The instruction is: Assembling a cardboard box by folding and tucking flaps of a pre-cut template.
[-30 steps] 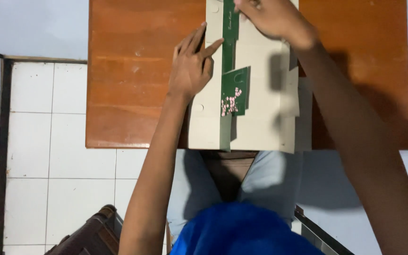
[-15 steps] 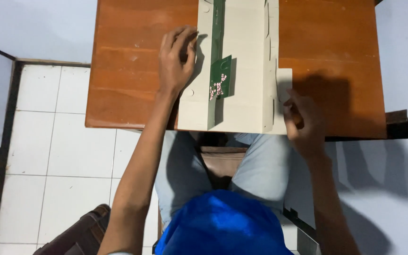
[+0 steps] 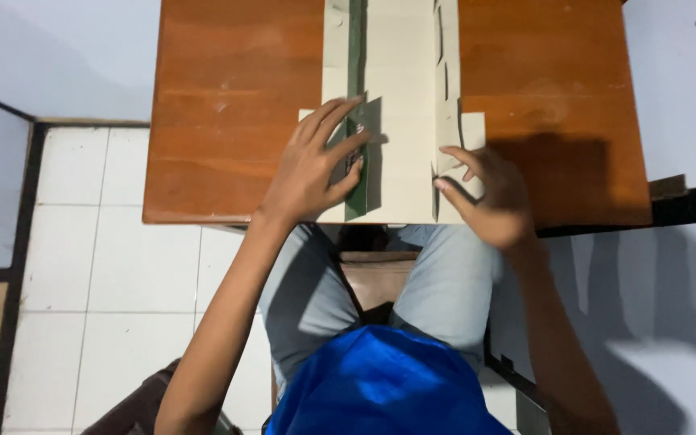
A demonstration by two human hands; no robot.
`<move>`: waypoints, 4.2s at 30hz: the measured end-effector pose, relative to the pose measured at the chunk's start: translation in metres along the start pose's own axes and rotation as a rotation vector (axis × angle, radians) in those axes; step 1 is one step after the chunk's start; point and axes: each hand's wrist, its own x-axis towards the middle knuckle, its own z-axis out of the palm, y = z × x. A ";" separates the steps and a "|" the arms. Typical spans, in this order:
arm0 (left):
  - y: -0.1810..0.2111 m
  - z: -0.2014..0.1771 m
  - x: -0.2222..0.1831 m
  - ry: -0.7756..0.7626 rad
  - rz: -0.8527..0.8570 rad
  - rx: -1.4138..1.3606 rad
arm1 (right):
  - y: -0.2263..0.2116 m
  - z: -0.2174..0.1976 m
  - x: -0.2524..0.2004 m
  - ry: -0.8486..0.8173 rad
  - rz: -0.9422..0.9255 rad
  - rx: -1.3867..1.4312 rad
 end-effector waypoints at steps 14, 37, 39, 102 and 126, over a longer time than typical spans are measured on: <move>0.005 -0.034 -0.041 -0.085 -0.315 -0.213 | 0.000 -0.018 -0.025 -0.058 0.145 0.292; -0.005 -0.014 0.009 0.089 -0.275 -0.120 | 0.001 -0.017 0.045 0.100 0.108 0.205; -0.007 -0.012 0.014 0.055 -0.264 -0.154 | -0.007 -0.021 0.054 0.123 0.109 0.243; 0.088 0.054 0.061 -0.043 -0.118 -0.177 | -0.045 -0.029 0.009 0.138 0.566 0.770; 0.074 0.059 0.039 0.030 -0.006 -0.028 | -0.022 -0.005 0.026 0.108 0.401 -0.048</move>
